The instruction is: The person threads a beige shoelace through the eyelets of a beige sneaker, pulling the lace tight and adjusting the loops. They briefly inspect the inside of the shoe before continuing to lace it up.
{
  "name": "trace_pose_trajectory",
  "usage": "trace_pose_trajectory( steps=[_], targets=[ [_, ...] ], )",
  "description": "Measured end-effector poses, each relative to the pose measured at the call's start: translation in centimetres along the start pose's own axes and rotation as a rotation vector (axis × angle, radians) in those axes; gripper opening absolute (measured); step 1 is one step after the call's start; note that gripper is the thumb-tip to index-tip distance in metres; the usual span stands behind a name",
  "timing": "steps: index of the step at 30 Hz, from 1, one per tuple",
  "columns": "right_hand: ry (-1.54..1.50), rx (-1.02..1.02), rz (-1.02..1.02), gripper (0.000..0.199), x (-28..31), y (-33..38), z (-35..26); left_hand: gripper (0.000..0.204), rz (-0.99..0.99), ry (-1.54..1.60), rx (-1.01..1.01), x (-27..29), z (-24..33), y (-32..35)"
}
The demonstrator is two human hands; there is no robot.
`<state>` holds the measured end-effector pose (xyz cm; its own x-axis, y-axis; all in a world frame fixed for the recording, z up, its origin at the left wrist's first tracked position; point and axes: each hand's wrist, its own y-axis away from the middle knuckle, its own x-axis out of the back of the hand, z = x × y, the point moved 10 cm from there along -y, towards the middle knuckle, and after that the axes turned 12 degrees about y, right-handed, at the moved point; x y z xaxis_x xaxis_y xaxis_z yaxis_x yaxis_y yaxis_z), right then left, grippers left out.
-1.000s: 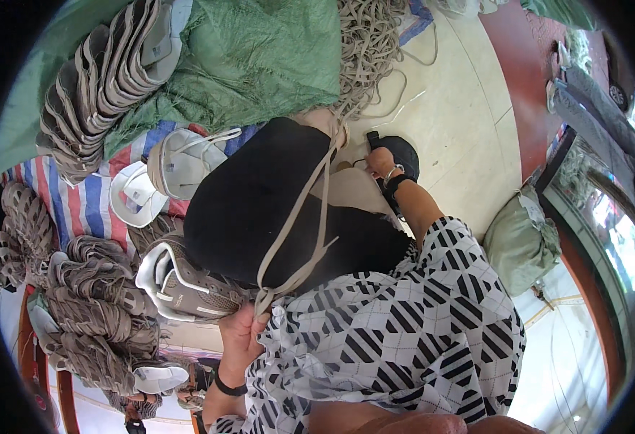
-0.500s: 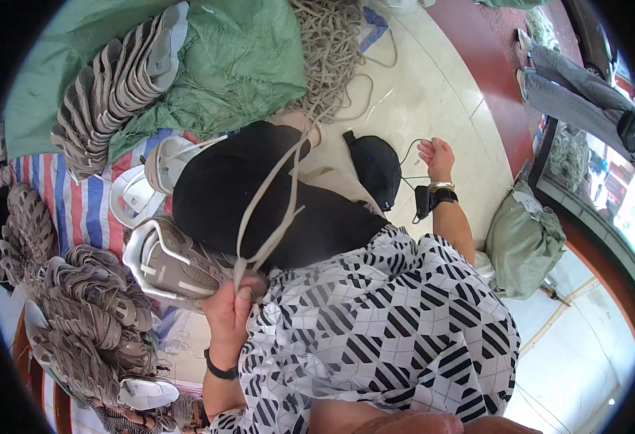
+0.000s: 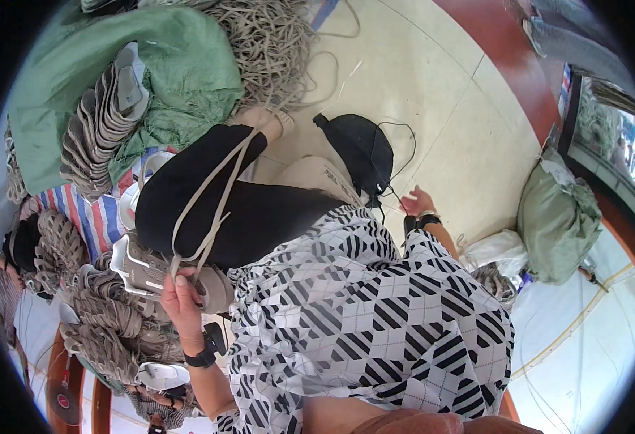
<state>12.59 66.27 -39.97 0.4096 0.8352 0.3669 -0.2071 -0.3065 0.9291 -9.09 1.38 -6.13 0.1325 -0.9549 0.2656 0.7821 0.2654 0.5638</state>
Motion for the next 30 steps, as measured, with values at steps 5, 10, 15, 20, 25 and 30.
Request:
trace_pose_trajectory(
  steps=[5,10,15,20,25,30],
  targets=[
    [-0.029,-0.06,-0.263,0.071,-6.7,-0.6,4.5,0.035,-0.003,-0.038,-0.007,-0.4,0.8,-0.4],
    [-0.054,-0.047,-0.396,0.085,-9.2,-3.5,1.9,0.034,0.03,-0.073,-0.039,-0.7,1.7,-0.1],
    [-0.255,0.145,-0.604,0.071,-10.4,-0.1,-2.6,0.034,0.051,-0.095,-0.034,-0.3,0.9,0.1],
    [-0.045,0.208,-0.587,0.066,-13.6,2.2,-6.3,0.031,0.063,-0.087,-0.022,-0.1,1.1,-0.3],
    [0.163,0.245,-0.495,0.069,-14.9,1.9,-7.1,0.029,0.038,-0.089,-0.071,-0.2,1.4,-0.1],
    [0.942,0.663,0.013,0.046,-9.9,0.3,-14.3,0.028,0.044,-0.133,-0.053,0.0,0.9,0.6]
  ],
)
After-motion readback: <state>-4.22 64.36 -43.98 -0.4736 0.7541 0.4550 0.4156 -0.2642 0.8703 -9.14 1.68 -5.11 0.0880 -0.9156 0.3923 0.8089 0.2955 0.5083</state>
